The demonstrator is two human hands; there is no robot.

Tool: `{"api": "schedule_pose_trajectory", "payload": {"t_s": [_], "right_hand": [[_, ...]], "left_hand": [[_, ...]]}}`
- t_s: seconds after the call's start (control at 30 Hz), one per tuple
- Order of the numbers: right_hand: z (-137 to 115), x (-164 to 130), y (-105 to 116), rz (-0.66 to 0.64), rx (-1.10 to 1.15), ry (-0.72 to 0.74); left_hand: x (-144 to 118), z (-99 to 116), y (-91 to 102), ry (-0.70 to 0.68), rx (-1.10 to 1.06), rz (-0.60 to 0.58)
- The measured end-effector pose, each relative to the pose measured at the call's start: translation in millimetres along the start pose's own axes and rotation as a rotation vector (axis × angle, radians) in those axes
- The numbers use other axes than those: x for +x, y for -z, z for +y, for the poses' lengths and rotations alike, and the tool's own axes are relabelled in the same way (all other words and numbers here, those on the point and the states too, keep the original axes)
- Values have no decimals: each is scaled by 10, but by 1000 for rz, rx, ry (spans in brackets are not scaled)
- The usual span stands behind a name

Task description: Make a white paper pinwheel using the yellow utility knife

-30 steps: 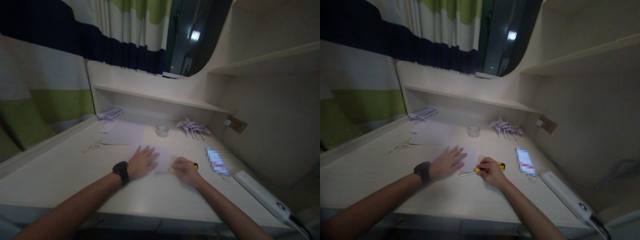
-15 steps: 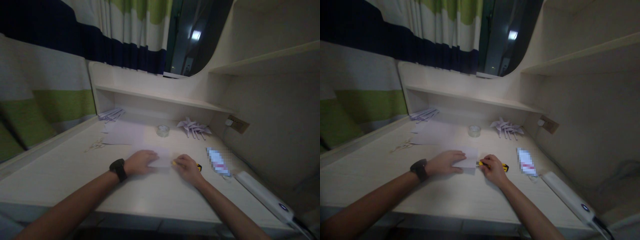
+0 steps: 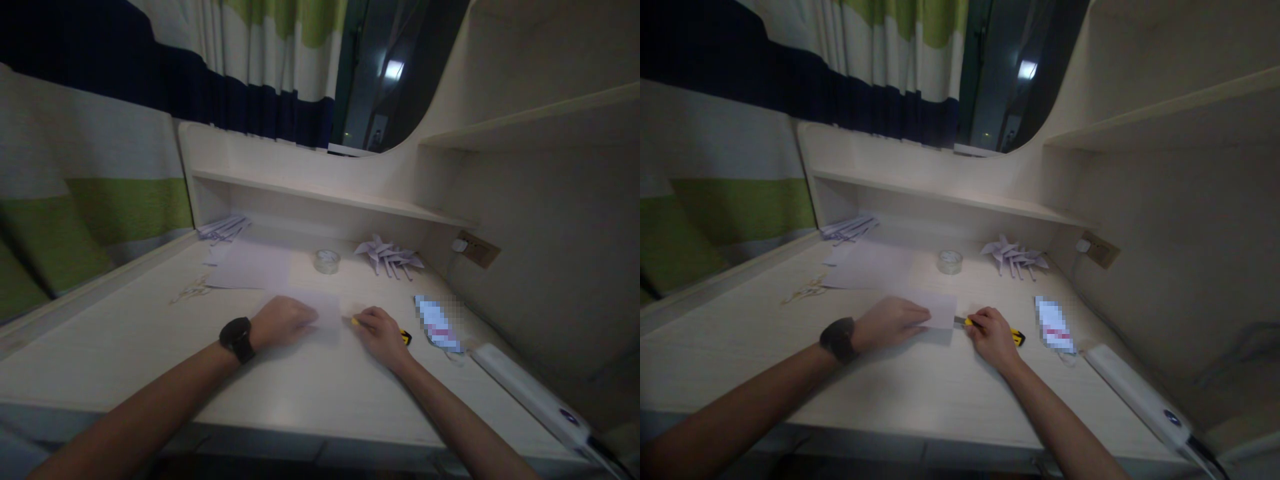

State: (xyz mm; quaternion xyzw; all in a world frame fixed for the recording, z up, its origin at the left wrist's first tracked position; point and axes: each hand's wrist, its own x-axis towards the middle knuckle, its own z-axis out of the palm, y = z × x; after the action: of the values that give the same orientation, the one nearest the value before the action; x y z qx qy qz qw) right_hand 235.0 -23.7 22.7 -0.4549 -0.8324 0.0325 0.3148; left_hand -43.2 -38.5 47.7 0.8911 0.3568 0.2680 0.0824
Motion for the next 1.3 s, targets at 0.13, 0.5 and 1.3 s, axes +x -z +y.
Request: {"api": "schedule_pose_trajectory", "payload": {"t_s": [0.13,0.5,1.3], "right_hand": [[34,8,3,21,-26,-23],[76,55,103,256,58,33],[-111,-20,149,420,83,205]], "left_hand": [[16,17,-4,-15,-65,18],[31,83,244,-25,-118,79],[149,114,191,653,-1422,328]]}}
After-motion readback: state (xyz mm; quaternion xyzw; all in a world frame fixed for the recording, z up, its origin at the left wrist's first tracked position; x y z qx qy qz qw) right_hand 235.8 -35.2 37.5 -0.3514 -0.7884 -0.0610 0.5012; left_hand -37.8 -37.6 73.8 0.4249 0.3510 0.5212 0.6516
